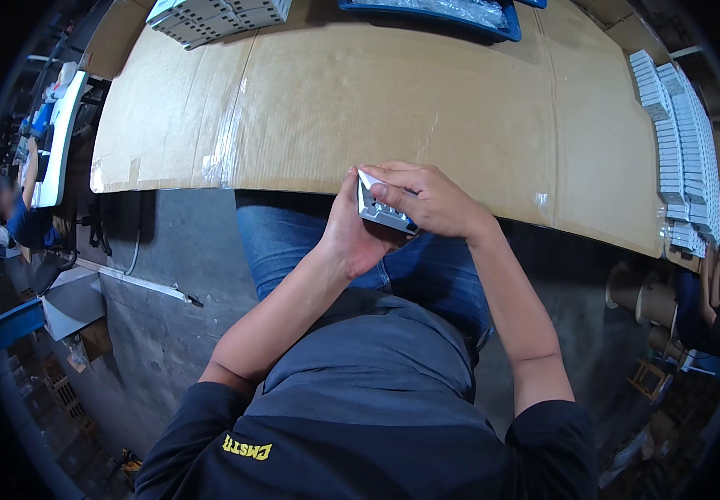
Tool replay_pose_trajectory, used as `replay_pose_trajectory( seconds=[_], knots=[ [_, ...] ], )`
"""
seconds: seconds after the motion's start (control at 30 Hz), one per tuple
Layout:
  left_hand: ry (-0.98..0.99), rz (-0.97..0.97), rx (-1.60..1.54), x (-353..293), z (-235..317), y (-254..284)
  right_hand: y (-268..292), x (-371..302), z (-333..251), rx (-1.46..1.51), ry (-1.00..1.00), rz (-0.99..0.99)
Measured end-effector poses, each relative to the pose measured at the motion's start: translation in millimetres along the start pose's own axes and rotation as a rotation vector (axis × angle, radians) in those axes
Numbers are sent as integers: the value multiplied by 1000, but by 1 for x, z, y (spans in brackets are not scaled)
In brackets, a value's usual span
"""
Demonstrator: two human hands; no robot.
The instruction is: The person assembles electronic components by placing circuit boards, blue plastic parts, and white plastic parts into a white protective housing by hand.
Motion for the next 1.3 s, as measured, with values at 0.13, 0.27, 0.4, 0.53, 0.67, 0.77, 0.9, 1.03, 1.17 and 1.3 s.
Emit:
replay_pose_trajectory(
  seconds=[0.13, 0.27, 0.4, 0.53, 0.67, 0.77, 0.9, 1.03, 1.17, 1.3],
  knots=[
    [12, -45, -64, 4, -3, 4, -2, -1, 4, 53, -23, 23],
    [18, -30, -99, 5, -2, 5, -1, -6, 13, 132, -67, 57],
    [12, -2, -77, 2, 1, 5, -2, -8, 10, 160, -114, 51],
    [18, 0, -89, -8, 7, -7, -4, -13, -1, 133, -106, 53],
    [-1, 53, -91, -15, 15, -3, -10, -15, -6, -25, 17, 84],
    [-20, -1, -70, -9, 13, 11, -20, -19, -3, -98, 38, 87],
    [-14, 43, -33, -10, 15, 14, -22, -20, -5, -101, 77, 136],
    [-62, 20, -33, -14, 25, 5, -25, -22, -28, -446, 195, 222],
    [-62, -22, 41, -23, 31, 3, -23, -28, -38, -514, 259, 238],
    [-352, -281, 299, -43, 39, -21, -13, -53, -41, -148, 349, 635]
  ],
)
Point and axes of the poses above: each hand's wrist, its own x-axis towards the middle knuckle, its own y-axis out of the back of the hand, z = x × y, the point moved 7 cm from there along x, towards the middle knuckle, and after that the axes turned 2 degrees about -y, right-handed, at the moved point
